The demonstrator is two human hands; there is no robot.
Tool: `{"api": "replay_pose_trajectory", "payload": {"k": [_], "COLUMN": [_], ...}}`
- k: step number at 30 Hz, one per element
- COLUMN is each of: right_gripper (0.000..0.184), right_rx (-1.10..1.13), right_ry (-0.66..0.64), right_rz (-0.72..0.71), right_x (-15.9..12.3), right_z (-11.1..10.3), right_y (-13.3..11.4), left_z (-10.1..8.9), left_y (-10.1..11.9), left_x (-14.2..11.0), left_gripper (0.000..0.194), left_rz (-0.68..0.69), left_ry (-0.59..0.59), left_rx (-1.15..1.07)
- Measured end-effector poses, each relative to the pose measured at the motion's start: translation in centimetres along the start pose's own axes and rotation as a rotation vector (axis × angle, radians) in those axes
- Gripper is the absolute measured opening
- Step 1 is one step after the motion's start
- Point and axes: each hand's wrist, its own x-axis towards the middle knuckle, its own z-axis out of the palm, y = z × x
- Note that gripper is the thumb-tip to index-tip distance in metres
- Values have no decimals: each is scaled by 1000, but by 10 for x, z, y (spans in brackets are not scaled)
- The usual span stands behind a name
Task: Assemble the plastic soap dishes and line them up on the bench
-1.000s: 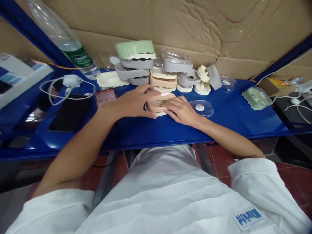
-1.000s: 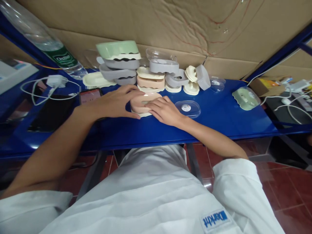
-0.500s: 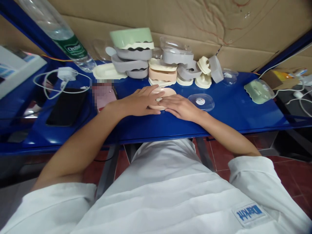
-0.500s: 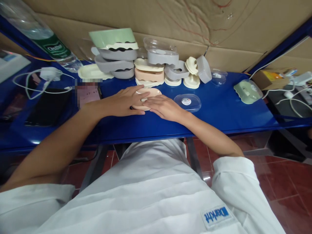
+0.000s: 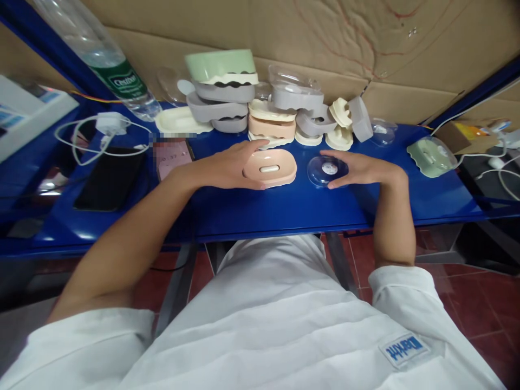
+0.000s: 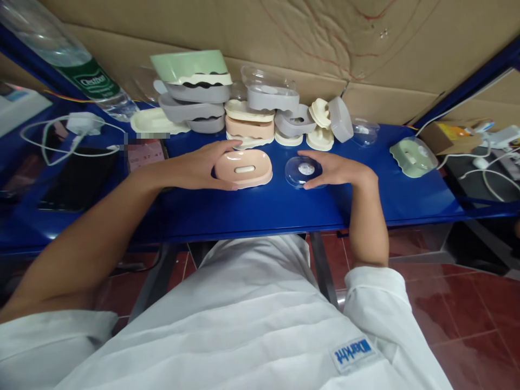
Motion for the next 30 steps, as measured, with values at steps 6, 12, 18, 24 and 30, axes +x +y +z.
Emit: {"api": "replay_pose_trajectory", "payload": {"k": [6, 12, 18, 24, 30], "right_gripper": [86, 80, 83, 87, 92], "right_rx": [-99, -53, -90, -173, -229], "right_ry": [235, 237, 182, 188, 161], "right_rz": [-68, -282, -410, -381, -385], "right_x": [15, 21, 33, 33, 35], "right_z": [13, 25, 60, 68, 73], "right_y": [-23, -54, -77, -77, -82], "left_z": [9, 38, 42, 38, 37], "left_y": [4, 8, 7, 9, 8], "left_x": [5, 17, 19, 19, 18], "left_gripper": [124, 147, 148, 141, 134], "left_rz": [28, 160, 221, 243, 258], "left_ry": [27, 90, 119, 139, 136], "left_rx": [-44, -347, -446, -408, -346]}}
